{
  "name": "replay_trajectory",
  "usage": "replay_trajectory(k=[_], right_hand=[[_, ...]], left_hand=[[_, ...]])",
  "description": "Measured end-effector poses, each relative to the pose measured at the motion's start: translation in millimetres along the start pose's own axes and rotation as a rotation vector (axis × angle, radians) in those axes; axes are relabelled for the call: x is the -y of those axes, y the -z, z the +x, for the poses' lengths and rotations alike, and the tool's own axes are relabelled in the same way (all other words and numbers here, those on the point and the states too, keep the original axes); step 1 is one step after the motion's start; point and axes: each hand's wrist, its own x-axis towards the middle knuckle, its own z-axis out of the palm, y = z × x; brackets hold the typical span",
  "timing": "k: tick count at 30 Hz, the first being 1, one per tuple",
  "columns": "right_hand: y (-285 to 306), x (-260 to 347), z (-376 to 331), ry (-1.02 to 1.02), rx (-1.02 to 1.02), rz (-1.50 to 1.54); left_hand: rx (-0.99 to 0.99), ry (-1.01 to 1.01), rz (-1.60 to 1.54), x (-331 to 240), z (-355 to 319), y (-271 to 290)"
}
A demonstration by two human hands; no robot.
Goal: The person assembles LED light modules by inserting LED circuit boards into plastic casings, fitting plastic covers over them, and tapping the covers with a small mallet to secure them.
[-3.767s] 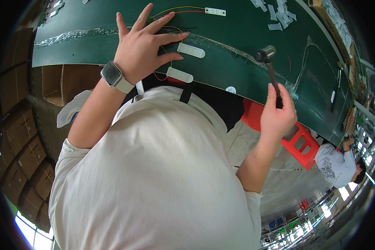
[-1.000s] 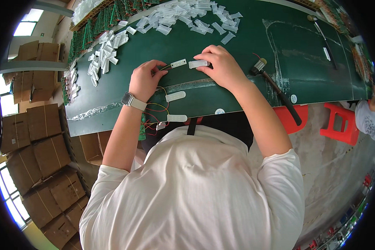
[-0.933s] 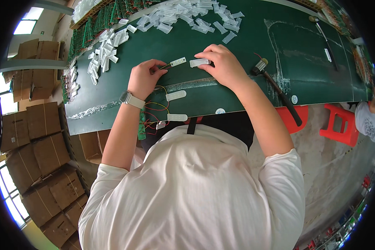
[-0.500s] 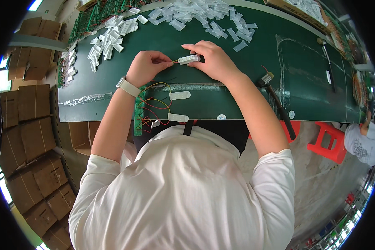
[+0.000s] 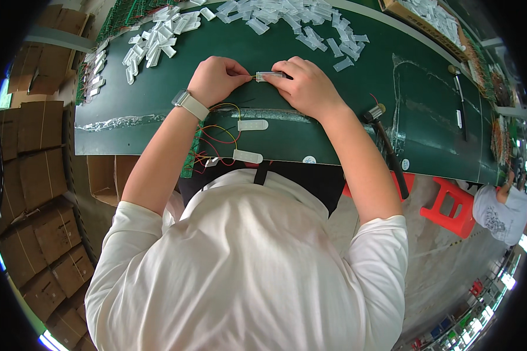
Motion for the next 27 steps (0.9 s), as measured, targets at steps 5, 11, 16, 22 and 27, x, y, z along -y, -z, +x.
replay_trajectory(k=[5,11,16,22,27], right_hand=[[6,-5,4,0.074,0.022,-0.038],[6,-9,6,0.110,0.065,-0.026],[4,-12,5,0.079,0.085,-0.007],[2,-11,2,0.009,0.053,0.083],[-1,-7,3,-0.100,0.043,0.214]], left_hand=[[0.005,-0.021,0.019,3,3,5],[-0.195,-0.211,0.153,-3,-1,-6],[-0.313,-0.609,0.424,6,-1,-9],[0.003,-0.339,0.195,1,-1,3],[-0.038,-0.388,0.055,10,0,-5]])
